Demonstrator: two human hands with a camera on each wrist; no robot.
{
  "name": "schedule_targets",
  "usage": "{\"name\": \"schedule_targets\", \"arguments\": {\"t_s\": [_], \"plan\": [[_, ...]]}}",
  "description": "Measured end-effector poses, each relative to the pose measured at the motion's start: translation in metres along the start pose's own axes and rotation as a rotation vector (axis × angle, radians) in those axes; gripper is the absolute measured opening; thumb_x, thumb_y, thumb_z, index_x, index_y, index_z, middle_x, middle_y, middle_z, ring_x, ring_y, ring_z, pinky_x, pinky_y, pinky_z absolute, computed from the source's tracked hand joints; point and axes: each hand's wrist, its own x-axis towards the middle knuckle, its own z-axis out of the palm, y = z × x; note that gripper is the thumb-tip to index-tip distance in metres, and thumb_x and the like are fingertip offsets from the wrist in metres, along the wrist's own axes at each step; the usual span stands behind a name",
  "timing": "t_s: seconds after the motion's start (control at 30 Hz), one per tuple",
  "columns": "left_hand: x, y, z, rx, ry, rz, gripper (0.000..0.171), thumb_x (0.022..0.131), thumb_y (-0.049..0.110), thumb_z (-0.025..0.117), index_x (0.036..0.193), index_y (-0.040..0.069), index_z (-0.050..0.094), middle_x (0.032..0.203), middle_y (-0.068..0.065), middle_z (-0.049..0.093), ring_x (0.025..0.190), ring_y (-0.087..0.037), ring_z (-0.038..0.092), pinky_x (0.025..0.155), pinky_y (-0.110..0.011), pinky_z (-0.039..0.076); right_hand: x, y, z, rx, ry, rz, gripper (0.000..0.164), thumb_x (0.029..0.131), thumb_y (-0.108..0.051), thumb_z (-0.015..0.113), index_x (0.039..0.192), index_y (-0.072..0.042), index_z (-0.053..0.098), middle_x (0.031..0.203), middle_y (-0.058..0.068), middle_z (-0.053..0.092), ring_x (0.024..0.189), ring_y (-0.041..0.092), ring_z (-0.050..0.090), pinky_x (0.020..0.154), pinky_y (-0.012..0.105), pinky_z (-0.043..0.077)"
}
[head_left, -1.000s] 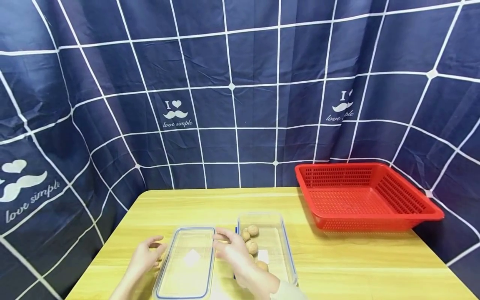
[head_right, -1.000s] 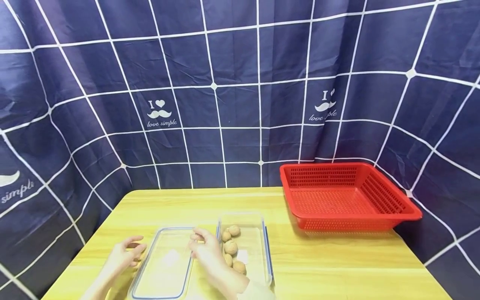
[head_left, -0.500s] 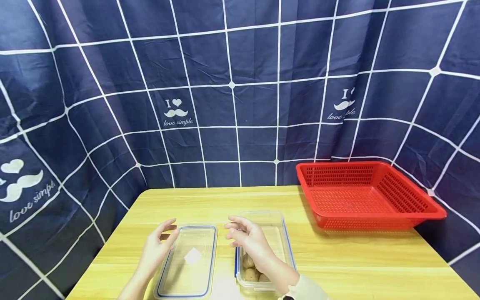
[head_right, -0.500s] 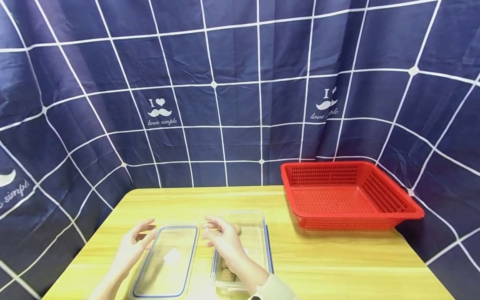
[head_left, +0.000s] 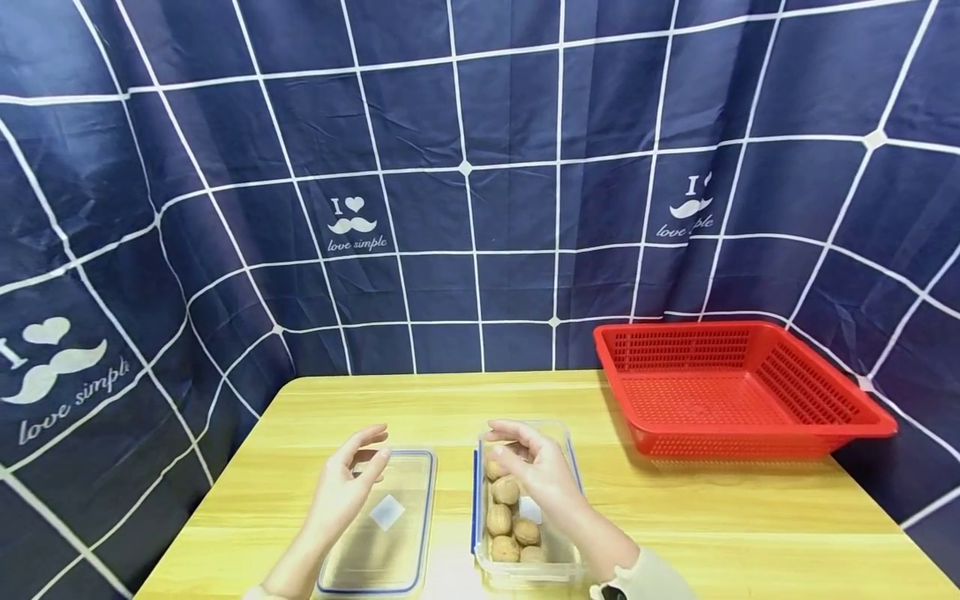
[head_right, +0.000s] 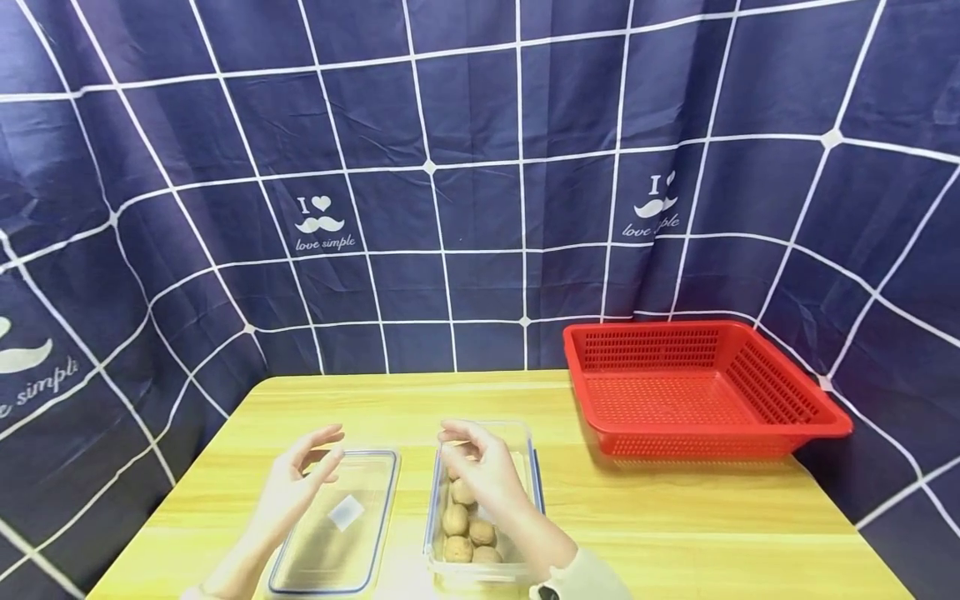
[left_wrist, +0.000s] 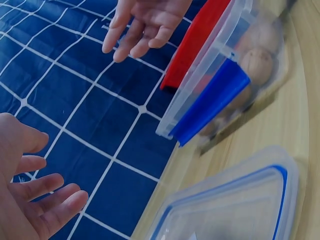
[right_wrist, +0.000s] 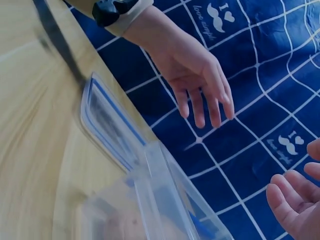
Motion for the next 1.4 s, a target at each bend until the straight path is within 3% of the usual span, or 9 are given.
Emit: {"name": "schedule_targets", "arguments": {"t_s": [0.1, 0.27, 0.4, 0.6, 0.83, 1.0, 1.17, 1.4], "plan": [[0.001, 0.003, 0.008, -0.024, -0.010, 0.009, 0.032, 0.089, 0.017, 0.064, 0.120, 0.010, 0.059, 0.115, -0.009, 0.060, 0.089, -0.014, 0.060, 0.069, -0.027, 0.057, 0.000, 0.002, -0.010, -0.048, -0.002, -0.037, 0.036, 0.088, -0.006, 0.061, 0.122, 0.006, 0.054, 0.111, 0.023, 0.059, 0.091, 0.016, 0.058, 0.076, 0.028, 0.055], [0.003, 0.003, 0.021, -0.081, -0.039, 0.005, 0.032, 0.088, 0.012, 0.064, 0.120, 0.009, 0.059, 0.115, -0.009, 0.060, 0.091, -0.018, 0.060, 0.068, -0.032, 0.058, 0.000, 0.006, -0.025, -0.143, -0.022, -0.091, 0.032, 0.089, -0.007, 0.061, 0.119, 0.003, 0.057, 0.104, 0.019, 0.062, 0.089, 0.021, 0.060, 0.075, 0.029, 0.055], [0.002, 0.004, 0.029, -0.117, -0.079, -0.015, 0.032, 0.089, 0.013, 0.064, 0.120, 0.008, 0.059, 0.116, -0.010, 0.060, 0.094, -0.021, 0.060, 0.069, -0.036, 0.058, -0.002, 0.009, -0.035, -0.239, -0.037, -0.093, 0.030, 0.088, -0.009, 0.063, 0.117, 0.001, 0.059, 0.098, 0.012, 0.065, 0.087, 0.017, 0.060, 0.076, 0.025, 0.053], [-0.003, 0.010, 0.045, -0.128, -0.176, -0.057, 0.035, 0.090, 0.014, 0.062, 0.123, 0.007, 0.056, 0.119, -0.011, 0.057, 0.098, -0.024, 0.056, 0.072, -0.032, 0.056, -0.001, 0.014, -0.046, -0.339, -0.107, -0.079, 0.031, 0.086, -0.011, 0.065, 0.113, 0.003, 0.060, 0.095, 0.011, 0.065, 0.083, 0.017, 0.060, 0.072, 0.025, 0.052], [-0.002, -0.008, 0.071, -0.056, -0.266, -0.032, 0.040, 0.088, 0.024, 0.064, 0.124, 0.009, 0.056, 0.123, -0.012, 0.055, 0.102, -0.024, 0.054, 0.076, -0.026, 0.053, 0.007, 0.034, -0.052, -0.487, -0.185, -0.091, 0.029, 0.084, -0.011, 0.067, 0.111, 0.000, 0.061, 0.093, 0.006, 0.064, 0.082, 0.017, 0.058, 0.073, 0.031, 0.051], [-0.006, -0.015, 0.083, -0.032, -0.319, -0.029, 0.043, 0.088, 0.026, 0.065, 0.125, 0.007, 0.055, 0.126, -0.011, 0.053, 0.107, -0.028, 0.052, 0.082, -0.036, 0.051, 0.009, 0.044, -0.052, -0.552, -0.221, -0.146, 0.030, 0.082, -0.009, 0.069, 0.109, 0.000, 0.061, 0.095, 0.010, 0.063, 0.084, 0.026, 0.058, 0.073, 0.038, 0.052], [-0.009, -0.022, 0.091, -0.038, -0.337, -0.055, 0.043, 0.087, 0.028, 0.066, 0.126, 0.013, 0.055, 0.128, -0.009, 0.050, 0.110, -0.030, 0.050, 0.087, -0.047, 0.050, 0.012, 0.048, -0.053, -0.577, -0.269, -0.166, 0.026, 0.082, -0.009, 0.069, 0.106, -0.001, 0.062, 0.096, 0.012, 0.061, 0.085, 0.030, 0.056, 0.071, 0.039, 0.051], [-0.013, -0.031, 0.095, -0.072, -0.403, -0.078, 0.049, 0.089, 0.030, 0.063, 0.131, 0.011, 0.048, 0.131, -0.013, 0.047, 0.111, -0.033, 0.050, 0.084, -0.048, 0.052, 0.017, 0.052, -0.049, -0.654, -0.324, -0.154, 0.026, 0.079, -0.005, 0.070, 0.103, 0.000, 0.062, 0.097, 0.012, 0.062, 0.084, 0.028, 0.056, 0.072, 0.039, 0.052]]}}
